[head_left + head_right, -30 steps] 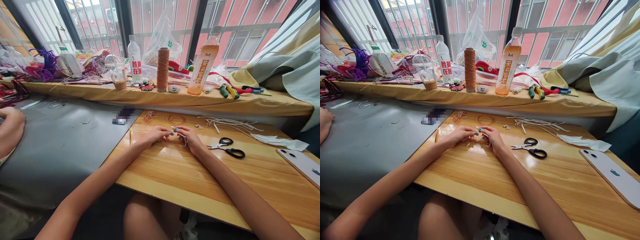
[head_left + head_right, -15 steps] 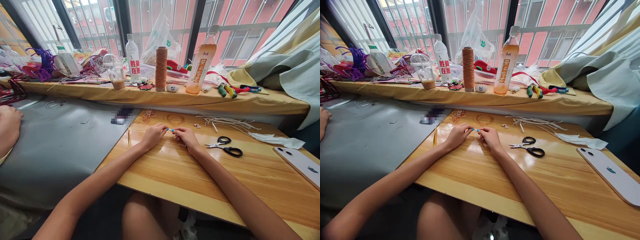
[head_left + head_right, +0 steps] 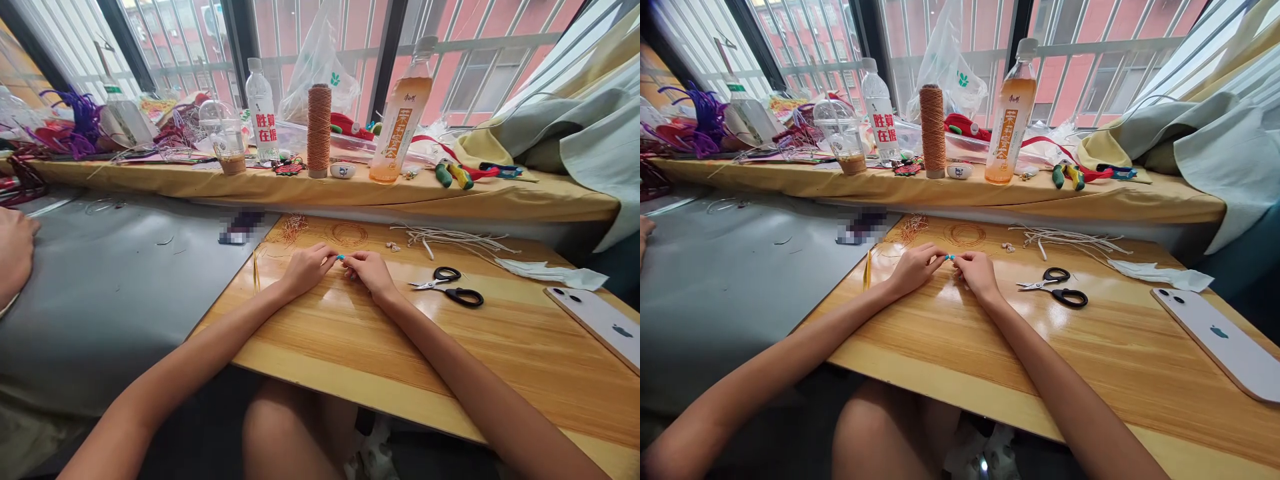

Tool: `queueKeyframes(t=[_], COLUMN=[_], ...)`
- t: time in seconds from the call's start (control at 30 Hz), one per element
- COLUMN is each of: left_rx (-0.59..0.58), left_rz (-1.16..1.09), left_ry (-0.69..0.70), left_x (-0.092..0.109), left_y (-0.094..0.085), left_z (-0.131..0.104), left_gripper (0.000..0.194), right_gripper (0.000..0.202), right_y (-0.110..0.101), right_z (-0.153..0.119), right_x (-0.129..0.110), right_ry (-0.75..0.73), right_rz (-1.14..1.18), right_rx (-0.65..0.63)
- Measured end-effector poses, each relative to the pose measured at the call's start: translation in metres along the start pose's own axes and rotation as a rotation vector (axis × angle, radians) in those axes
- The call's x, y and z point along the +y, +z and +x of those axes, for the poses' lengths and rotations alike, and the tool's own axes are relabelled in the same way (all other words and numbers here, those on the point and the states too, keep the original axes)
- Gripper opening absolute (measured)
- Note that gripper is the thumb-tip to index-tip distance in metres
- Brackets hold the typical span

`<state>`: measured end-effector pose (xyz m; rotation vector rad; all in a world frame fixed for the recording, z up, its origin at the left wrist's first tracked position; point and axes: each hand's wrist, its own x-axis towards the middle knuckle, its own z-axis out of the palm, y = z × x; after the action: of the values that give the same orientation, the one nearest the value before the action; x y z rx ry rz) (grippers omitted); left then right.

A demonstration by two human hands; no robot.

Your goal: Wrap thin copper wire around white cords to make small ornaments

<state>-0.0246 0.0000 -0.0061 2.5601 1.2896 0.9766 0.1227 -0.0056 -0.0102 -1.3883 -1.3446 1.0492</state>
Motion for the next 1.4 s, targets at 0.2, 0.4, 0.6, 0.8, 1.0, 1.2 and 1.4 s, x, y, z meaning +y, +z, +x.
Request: queueKeyframes(t=[0.2, 0.4, 0.6, 0.8, 1.0, 1.2, 1.4], left_rx=[-0.011, -0.038, -0.099, -0.159, -0.142, -0.132, -0.16], left_rz=[-0.068, -0.101, -0.345, -0.569, -0.689, -0.834, -0.971], left_ry=[0.028, 0.05, -0.082, -0.247, -0.309, -0.414, -0.477], left_x=[-0.001, 0.002, 0.006, 0.007, 0.004, 0.001, 0.001], left_y=[0.001, 0.0, -0.004, -0.008, -0.002, 0.007, 0.005], left_z=[0.0, -0.001, 0.0, 0.002, 0.003, 0.006, 0.006], left_gripper=[0.024, 0.021, 0.023, 0.029, 0.026, 0.02, 0.018], right_gripper=[0.013, 0.015, 0.012, 0.013, 0.014, 0.013, 0.016], right_y=[-0.001, -0.004, -0.008, -0.01, -0.009, -0.006, -0.004], right_z=[-0.003, -0.006, -0.005, -0.005, -0.005, -0.001, -0.003], right_x=[-0.005, -0.014, -0.016, -0.017, -0.015, -0.008, -0.01], right_ry=[0.059, 0.143, 0.193, 0.227, 0.204, 0.13, 0.131], right_rz=[0.132, 0.26, 0.316, 0.334, 0.281, 0.29, 0.341], right_rx=[-0.02, -0.077, -0.109, -0.126, -0.135, -0.132, -0.08])
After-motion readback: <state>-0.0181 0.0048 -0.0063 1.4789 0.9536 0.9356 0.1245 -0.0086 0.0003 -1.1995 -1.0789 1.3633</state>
